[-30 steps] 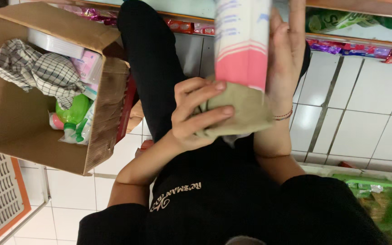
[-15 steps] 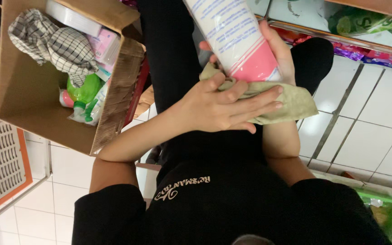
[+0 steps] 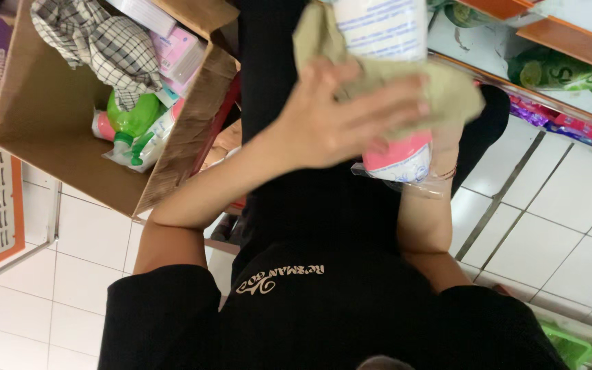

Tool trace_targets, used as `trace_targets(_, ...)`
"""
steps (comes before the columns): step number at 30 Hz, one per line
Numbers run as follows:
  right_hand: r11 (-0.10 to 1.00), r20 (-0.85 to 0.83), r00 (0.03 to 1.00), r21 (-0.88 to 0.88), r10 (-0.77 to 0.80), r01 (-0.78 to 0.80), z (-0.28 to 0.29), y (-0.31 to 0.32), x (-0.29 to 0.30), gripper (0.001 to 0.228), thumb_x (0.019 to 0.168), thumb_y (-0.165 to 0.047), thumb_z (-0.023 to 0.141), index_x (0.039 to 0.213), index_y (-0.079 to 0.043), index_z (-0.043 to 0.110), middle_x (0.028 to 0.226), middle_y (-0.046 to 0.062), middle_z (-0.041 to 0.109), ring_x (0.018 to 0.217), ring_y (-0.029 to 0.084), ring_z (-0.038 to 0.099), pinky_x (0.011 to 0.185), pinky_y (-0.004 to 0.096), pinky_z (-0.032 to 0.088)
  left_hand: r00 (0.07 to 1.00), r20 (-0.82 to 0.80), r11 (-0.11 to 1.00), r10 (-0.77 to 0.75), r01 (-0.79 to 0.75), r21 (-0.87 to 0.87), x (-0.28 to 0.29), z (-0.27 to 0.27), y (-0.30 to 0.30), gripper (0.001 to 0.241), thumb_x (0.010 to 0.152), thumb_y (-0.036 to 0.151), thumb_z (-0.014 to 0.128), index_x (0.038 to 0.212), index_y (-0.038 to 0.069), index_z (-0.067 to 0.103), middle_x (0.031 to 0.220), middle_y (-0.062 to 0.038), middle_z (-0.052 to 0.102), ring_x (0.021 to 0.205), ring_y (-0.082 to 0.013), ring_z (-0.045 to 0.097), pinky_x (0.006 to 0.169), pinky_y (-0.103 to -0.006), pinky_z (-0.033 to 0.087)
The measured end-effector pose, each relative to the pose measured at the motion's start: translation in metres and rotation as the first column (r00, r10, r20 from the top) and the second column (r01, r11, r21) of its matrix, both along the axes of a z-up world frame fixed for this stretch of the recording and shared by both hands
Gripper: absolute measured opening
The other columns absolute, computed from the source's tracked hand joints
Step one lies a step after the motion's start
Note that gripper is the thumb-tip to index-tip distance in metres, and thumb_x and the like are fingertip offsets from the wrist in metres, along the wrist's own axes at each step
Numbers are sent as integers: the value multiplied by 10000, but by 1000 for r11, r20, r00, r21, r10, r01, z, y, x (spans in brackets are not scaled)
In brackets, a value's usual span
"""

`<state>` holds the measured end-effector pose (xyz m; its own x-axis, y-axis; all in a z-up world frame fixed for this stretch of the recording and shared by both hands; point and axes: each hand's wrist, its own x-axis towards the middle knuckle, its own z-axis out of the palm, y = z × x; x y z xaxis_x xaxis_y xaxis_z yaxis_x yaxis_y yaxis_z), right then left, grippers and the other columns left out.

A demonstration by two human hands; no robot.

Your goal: The person takes cotton pads and cotton buds from a cardboard box, wipes the plastic packaging with a cloth, and places the items onto a retail shelf.

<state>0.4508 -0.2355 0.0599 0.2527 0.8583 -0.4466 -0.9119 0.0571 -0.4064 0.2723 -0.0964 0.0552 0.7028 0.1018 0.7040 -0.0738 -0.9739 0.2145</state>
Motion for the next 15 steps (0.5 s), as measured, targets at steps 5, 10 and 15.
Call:
trace_targets(5, 960, -239, 930, 70, 279, -270, -3, 19, 16, 694, 1072, -528, 428, 1480, 32, 457, 1355, 265, 666, 1115, 401, 668, 844, 504, 576, 994, 81, 965, 75, -92, 246, 4, -19, -17, 609, 1069, 567, 483, 1585, 246, 434, 1657, 68, 378, 1387, -276, 340, 1073, -428, 211)
trace_targets(10, 952, 221, 926, -50, 305, -302, 2, 20, -27, 674, 1099, -481, 497, 1501, 59, 473, 1232, 252, 674, 973, 360, 675, 809, 421, 567, 967, 16, 963, 256, -256, 83, -28, -27, 58, 547, 1007, 472, 657, 1523, 316, 565, 1548, 21, 486, 1274, -246, 388, 1052, -449, 269)
trace_targets(15, 933, 275, 894, -47, 354, -356, 21, 34, -55, 709, 1088, -485, 582, 1525, 61, 460, 1211, 246, 657, 897, 319, 666, 755, 382, 551, 920, 77, 898, 385, -354, -263, -58, -62, 92, 327, 1039, 370, 783, 1306, 183, 746, 1106, -48, 650, 965, -231, 629, 804, -397, 485)
